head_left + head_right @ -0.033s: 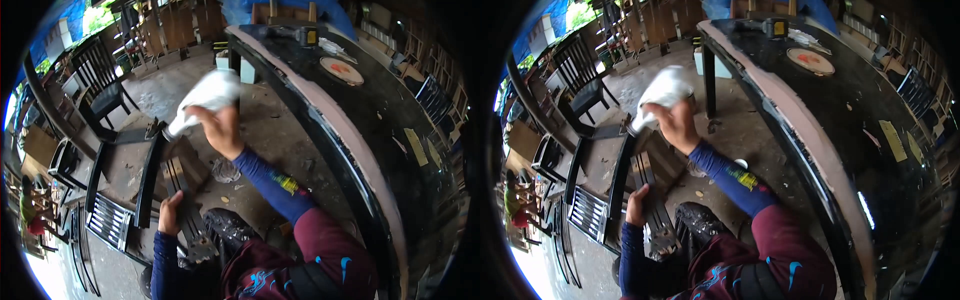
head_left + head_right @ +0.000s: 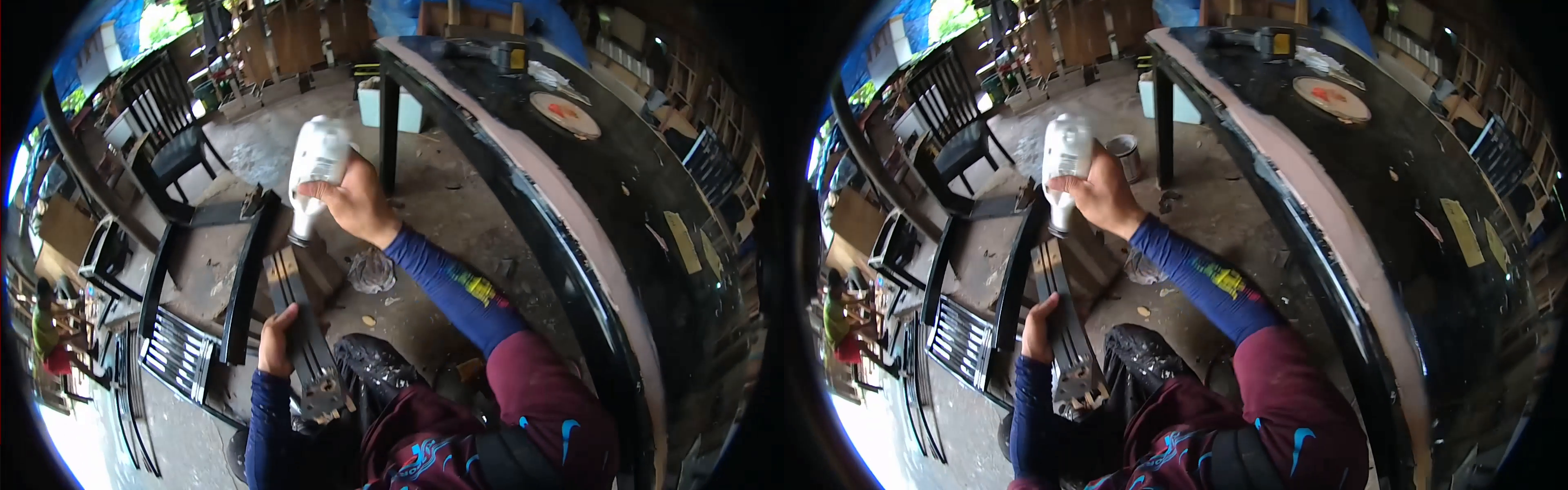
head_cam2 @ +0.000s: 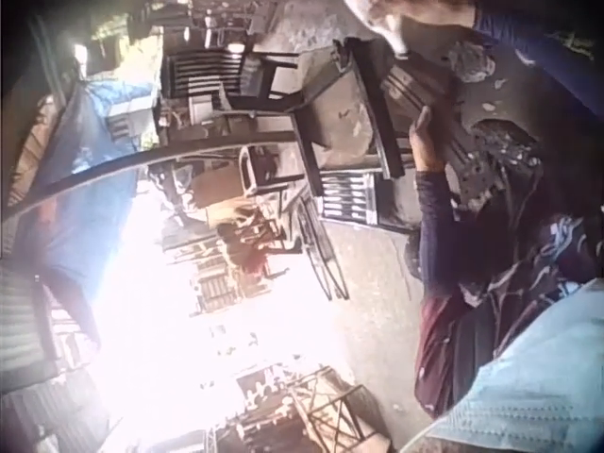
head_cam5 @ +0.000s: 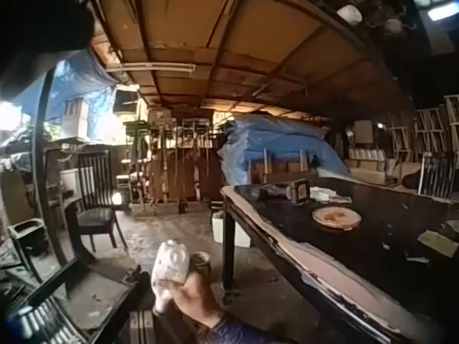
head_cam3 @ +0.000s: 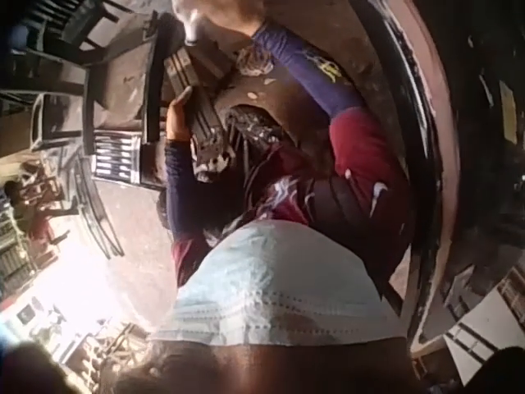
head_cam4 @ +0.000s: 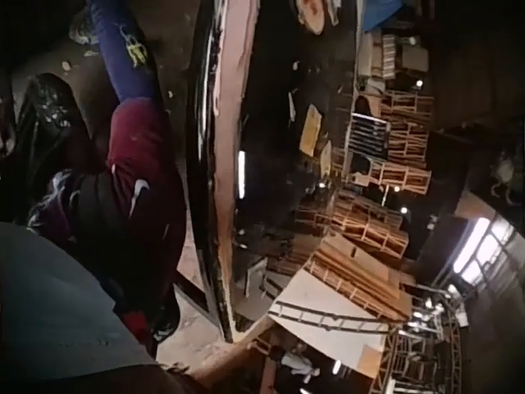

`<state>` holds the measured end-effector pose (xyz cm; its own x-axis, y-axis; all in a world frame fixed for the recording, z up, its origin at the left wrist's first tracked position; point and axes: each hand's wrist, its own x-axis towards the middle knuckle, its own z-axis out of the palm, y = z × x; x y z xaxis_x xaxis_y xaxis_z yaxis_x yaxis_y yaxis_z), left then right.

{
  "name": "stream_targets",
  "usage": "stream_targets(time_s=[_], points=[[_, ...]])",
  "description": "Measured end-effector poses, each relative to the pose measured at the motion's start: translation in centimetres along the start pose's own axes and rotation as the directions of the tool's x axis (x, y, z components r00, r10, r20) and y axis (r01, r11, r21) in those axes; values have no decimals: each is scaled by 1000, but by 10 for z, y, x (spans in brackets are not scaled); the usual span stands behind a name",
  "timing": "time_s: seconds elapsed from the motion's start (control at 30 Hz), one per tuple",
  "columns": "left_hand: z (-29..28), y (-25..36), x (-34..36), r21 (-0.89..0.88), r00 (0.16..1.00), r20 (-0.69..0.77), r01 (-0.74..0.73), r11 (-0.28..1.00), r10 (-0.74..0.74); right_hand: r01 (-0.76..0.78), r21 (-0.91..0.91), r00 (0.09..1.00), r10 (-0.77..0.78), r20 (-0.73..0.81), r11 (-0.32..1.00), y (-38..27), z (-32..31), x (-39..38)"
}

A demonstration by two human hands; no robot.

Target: Repairing a wooden furniture frame by applying adhesive to joints and assembling components.

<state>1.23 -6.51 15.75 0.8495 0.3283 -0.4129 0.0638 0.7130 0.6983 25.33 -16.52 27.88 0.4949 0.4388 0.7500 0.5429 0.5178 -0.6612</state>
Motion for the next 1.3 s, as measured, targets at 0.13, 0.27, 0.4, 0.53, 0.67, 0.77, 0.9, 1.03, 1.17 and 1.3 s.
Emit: stream_targets(time_s=[0.13,0.27,0.4,0.53,0.67,0.77,0.9,1.03,1.17,1.3], points=[[10,-3,0,-10,985,22,-169,986,169,-100,278,985,134,-106,955,-3,13,17],[23,5,-9,13,969,47,-245,969,244,-170,205,959,114,258,964,-8,18,34],[19,16,-20,-71,980,7,-198,978,199,-259,163,938,207,278,952,28,34,36],[19,18,-27,-42,987,55,-146,988,148,-365,151,901,308,307,919,55,32,54],[15,18,-34,-1,990,61,-124,992,124,-450,140,859,385,336,882,74,33,61],[17,21,-38,-5,988,5,-152,988,152,-461,125,848,395,354,878,78,36,60],[12,21,-35,-5,985,9,-173,985,173,-398,125,869,330,369,909,64,39,54],[9,24,-38,38,985,-44,-164,986,165,-370,92,834,287,472,925,65,43,56],[9,23,-42,55,986,-53,-156,986,159,-76,-98,894,111,433,992,31,56,27],[8,20,-43,34,988,-48,-146,989,147,218,-163,899,-133,417,962,19,70,16]])
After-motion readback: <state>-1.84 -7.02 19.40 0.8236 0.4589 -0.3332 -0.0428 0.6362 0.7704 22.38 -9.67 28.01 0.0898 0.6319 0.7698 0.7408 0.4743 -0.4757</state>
